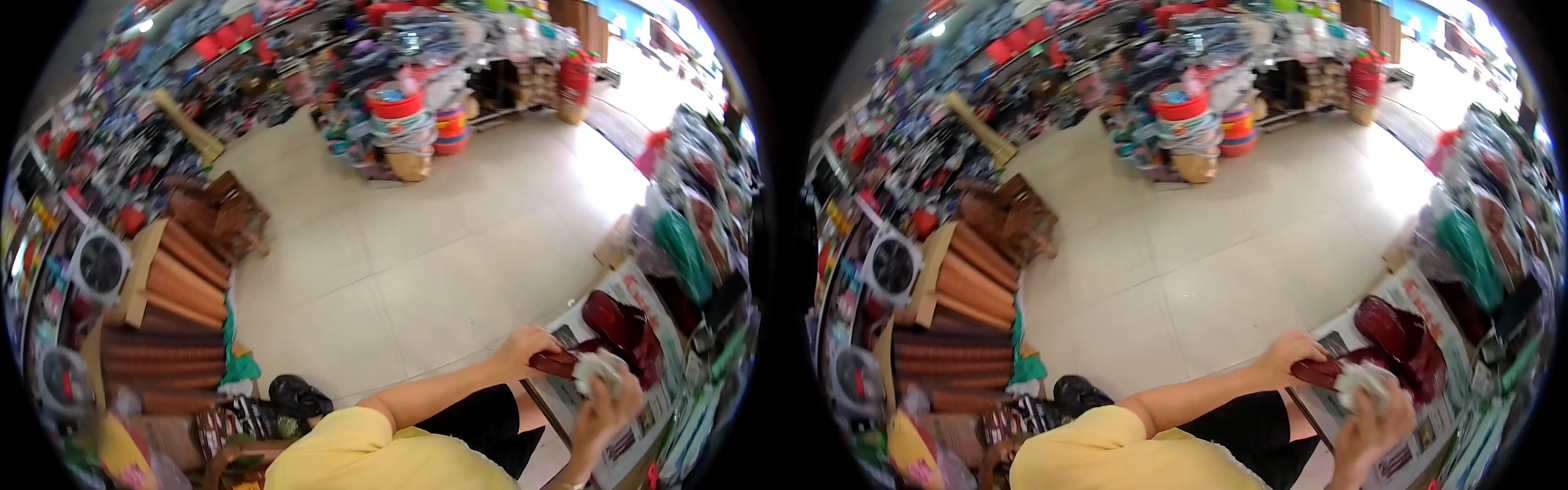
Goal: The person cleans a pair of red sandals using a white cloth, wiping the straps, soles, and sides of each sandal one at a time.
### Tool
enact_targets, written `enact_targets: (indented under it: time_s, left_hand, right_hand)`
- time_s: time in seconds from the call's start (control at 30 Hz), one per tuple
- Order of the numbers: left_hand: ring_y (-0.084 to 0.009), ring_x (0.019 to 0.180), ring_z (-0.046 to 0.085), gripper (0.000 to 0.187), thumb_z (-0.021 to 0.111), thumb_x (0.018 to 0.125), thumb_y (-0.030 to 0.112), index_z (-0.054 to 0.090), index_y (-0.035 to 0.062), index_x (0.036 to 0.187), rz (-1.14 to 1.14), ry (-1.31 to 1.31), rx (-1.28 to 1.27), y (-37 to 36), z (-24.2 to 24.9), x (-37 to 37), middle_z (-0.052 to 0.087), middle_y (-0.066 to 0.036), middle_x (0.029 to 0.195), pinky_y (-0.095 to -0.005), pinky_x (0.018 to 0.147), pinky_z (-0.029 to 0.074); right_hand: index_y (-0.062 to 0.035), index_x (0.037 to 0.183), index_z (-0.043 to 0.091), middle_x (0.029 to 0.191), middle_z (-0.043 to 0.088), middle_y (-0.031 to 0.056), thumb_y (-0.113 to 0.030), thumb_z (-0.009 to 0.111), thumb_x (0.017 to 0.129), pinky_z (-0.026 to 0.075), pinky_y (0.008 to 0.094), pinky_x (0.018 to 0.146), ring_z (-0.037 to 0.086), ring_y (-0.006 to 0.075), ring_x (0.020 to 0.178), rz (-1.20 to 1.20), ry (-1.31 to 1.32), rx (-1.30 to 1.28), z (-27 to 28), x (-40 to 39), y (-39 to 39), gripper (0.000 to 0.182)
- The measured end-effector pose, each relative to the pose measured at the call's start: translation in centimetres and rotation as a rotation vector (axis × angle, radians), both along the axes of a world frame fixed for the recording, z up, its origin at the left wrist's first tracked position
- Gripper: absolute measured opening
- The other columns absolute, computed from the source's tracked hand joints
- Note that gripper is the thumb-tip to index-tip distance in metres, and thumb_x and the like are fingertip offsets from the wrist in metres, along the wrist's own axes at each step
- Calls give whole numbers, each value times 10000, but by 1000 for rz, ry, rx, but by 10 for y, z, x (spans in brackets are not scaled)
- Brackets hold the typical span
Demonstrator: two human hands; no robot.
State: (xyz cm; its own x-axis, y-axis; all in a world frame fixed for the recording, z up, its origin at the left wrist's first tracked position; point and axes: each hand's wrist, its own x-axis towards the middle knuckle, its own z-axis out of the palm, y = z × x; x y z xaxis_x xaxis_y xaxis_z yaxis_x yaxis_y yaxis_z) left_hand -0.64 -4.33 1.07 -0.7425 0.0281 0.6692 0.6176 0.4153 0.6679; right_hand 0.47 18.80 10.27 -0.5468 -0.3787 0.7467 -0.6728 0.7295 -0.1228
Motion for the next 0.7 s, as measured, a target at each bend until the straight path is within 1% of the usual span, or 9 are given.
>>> enact_targets:
  time_s: [0.07,0.2,0.3,0.43,0.47,0.53,0.57,0.63,0.7]
  left_hand:
    - [-301,1074,613,423,848,679,137,649,107,1052,-24,-49,-25,0,-9,1,700,-48,1165,-437,959,438]
    - [-297,1098,600,409,831,697,143,645,111,1060,-62,-53,-9,-1,-11,2,687,-58,1171,-437,961,426]
    - [-300,1085,600,407,834,697,157,642,120,1053,-34,-26,-12,1,-11,3,681,-58,1164,-442,956,422]
    - [-301,1073,599,406,841,694,170,640,132,1045,-2,-1,-40,0,-14,1,681,-52,1153,-445,948,416]
    - [-300,1069,600,404,845,698,187,639,136,1042,-9,-12,-57,0,-13,1,681,-51,1151,-445,944,415]
    - [-299,1066,600,403,850,702,205,638,140,1040,-8,-17,-74,0,-15,-1,682,-50,1150,-446,940,414]
    - [-295,1068,601,395,850,713,214,639,140,1040,-6,9,-68,1,-18,-1,682,-49,1158,-442,941,413]
    - [-292,1071,602,388,850,724,222,640,139,1040,-16,41,-66,2,-19,-4,682,-48,1166,-438,942,411]
    - [-292,1071,608,386,849,741,237,647,137,1054,-18,71,-71,2,-18,1,679,-55,1191,-436,943,418]
  right_hand:
    - [-41,1087,710,1317,600,206,79,526,647,373,512,1052,544,407,1204,-96,11,-22,-3,0,26,491]
    - [-5,1143,694,1310,569,245,67,476,691,397,525,1031,530,431,1206,-259,-223,-208,-43,-15,97,508]
    - [-16,1121,694,1323,564,244,67,478,689,389,529,1033,525,424,1209,-149,-15,-217,-24,-15,76,490]
    - [-40,1079,695,1325,569,235,65,484,696,363,542,1051,525,421,1206,-26,-97,-4,-6,-5,27,449]
    - [-22,1075,699,1316,572,232,59,491,701,387,532,1032,540,417,1179,-55,-32,4,-4,-5,26,435]
    - [-4,937,712,1035,755,161,51,536,834,564,416,775,726,336,903,141,146,-126,60,1,-8,211]
    - [-4,937,712,1035,755,161,51,536,834,564,416,775,726,336,903,142,149,-126,51,0,2,211]
    - [-42,940,774,1022,745,156,-55,550,700,494,488,834,669,380,950,-66,-11,-259,12,-2,40,329]
    - [1,980,759,1028,718,199,-71,580,711,509,490,819,655,386,956,-126,-195,-398,-8,1,66,331]
